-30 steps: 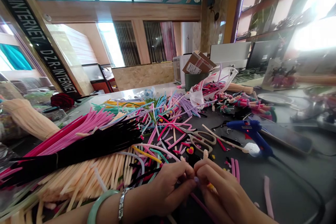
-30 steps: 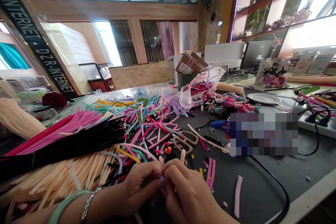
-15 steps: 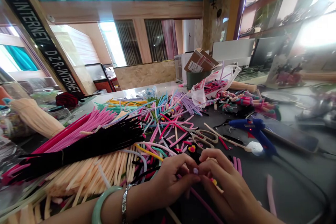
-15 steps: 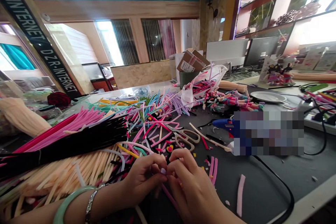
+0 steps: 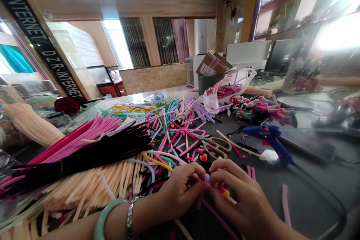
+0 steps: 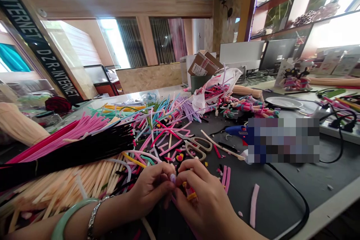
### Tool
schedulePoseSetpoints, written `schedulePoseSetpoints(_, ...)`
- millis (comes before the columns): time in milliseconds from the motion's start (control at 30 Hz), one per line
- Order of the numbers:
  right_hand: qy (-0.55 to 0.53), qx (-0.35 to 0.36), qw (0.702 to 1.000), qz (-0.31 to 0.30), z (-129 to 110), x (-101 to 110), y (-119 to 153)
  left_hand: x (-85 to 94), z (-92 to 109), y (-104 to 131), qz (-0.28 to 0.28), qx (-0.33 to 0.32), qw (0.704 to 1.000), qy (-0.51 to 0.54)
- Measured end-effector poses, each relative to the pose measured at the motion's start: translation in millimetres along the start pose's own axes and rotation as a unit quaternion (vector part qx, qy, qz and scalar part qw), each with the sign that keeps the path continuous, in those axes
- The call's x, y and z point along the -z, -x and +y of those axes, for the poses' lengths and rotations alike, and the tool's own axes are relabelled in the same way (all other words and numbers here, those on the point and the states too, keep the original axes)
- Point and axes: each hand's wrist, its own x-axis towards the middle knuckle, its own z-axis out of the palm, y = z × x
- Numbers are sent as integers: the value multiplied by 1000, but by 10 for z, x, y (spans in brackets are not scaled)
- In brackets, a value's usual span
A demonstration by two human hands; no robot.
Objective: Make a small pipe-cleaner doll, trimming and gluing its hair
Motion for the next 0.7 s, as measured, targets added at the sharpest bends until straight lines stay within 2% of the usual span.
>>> schedulePoseSetpoints(133, -6, -3, 1000, -15, 8, -4, 5, -2, 1, -11, 6, -5, 1000, 3)
schedulePoseSetpoints(333, -39, -64, 996, -42, 17, 1, 21, -8, 25, -12, 9, -4, 1000, 4)
schedulePoseSetpoints(700, -69, -113, 990, -52, 4, 17, -4, -13, 80, -15, -2, 22, 1000, 6)
